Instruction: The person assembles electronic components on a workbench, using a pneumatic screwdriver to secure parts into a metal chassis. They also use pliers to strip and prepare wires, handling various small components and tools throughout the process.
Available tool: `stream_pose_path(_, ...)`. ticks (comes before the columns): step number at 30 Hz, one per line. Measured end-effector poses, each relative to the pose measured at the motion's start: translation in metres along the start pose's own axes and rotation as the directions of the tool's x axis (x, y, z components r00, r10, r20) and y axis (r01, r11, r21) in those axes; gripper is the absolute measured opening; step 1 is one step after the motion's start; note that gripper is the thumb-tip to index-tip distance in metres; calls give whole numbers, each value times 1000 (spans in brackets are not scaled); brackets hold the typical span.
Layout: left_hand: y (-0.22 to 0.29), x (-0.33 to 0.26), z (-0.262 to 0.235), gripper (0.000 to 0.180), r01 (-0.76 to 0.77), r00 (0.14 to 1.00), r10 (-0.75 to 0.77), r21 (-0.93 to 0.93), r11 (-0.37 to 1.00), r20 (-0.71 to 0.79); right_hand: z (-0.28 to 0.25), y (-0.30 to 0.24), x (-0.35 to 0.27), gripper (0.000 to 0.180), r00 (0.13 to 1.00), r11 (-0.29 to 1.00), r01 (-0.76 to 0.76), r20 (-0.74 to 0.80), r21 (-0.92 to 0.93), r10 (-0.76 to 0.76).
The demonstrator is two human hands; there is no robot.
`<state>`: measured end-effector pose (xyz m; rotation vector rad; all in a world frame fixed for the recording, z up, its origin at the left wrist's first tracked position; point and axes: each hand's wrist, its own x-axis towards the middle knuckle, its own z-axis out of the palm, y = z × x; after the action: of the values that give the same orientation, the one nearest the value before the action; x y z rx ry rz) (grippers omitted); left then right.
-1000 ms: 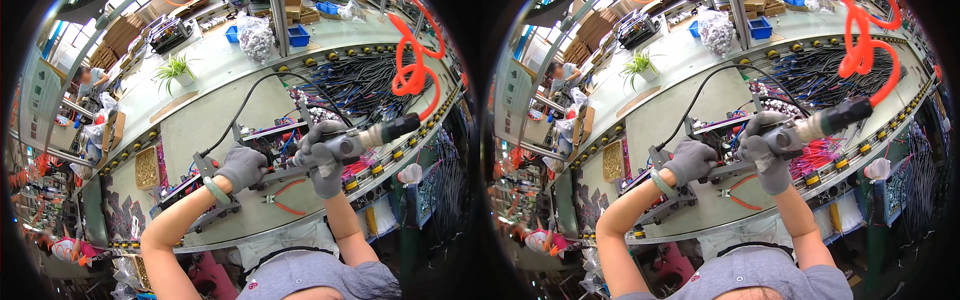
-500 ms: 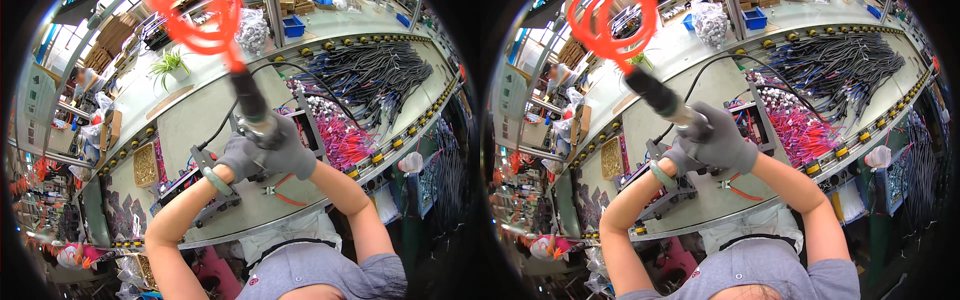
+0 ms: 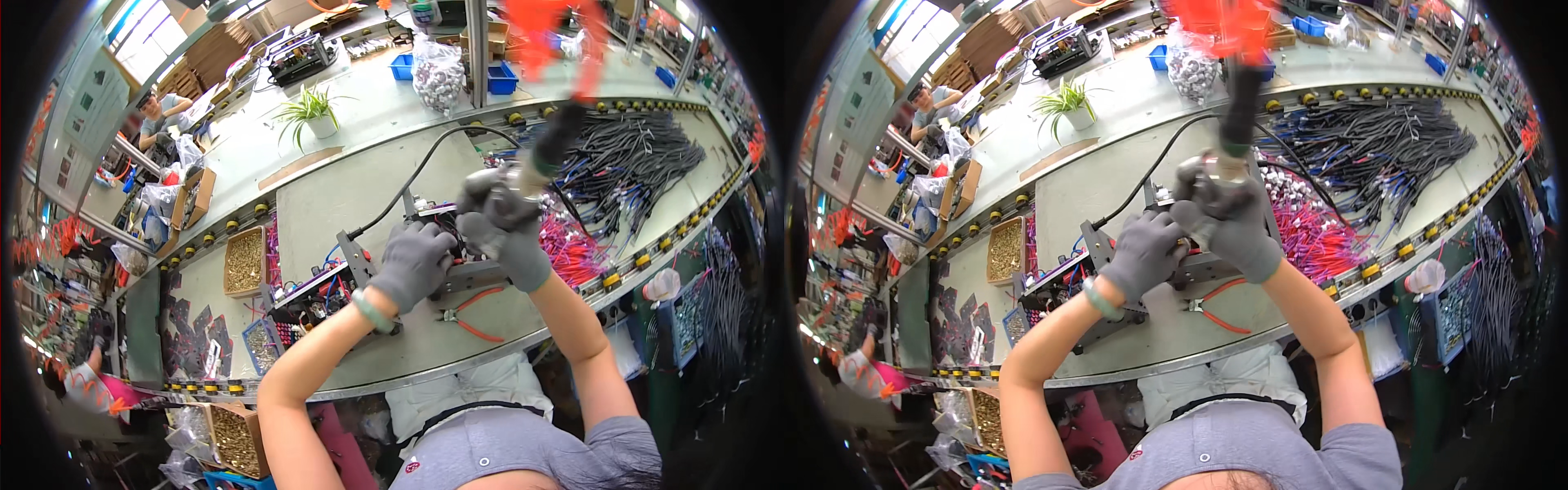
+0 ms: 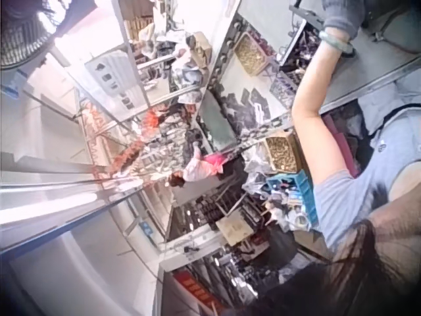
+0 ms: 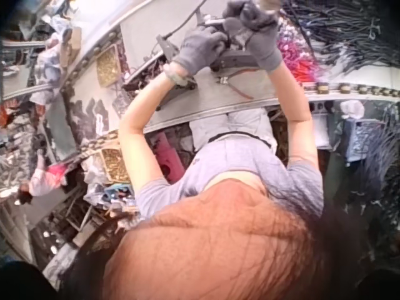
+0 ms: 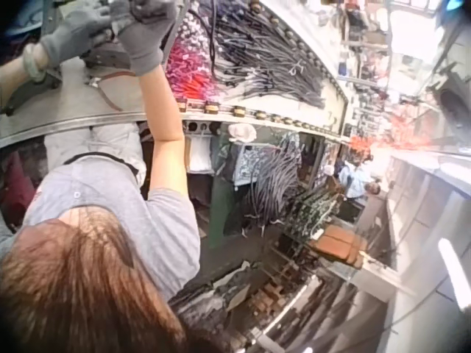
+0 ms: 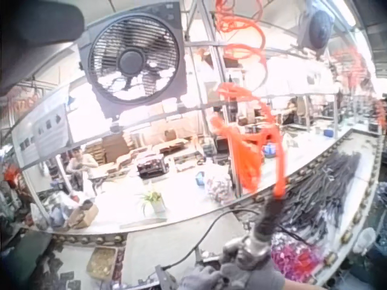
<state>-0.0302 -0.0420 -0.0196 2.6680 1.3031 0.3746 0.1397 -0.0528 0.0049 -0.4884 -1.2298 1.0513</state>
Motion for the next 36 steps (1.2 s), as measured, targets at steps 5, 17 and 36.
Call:
stream_pose_path(5,30,-47,-2,23,-30,964,-182,-762,647,-193,-1,-38,-16,40,1000,884,-11,0,467,12)
stream_pose_path(17,66,-72,-8,14,-156,913,-95,-552,819,-398,-14,-43,-34,41,977,785,102,-211,611,37)
stream_pose_path(36,55,-84,-9,15,127,949,-314,-878,462,-28,-22,-46,-31,34,958,835,178,-287,521,-25)
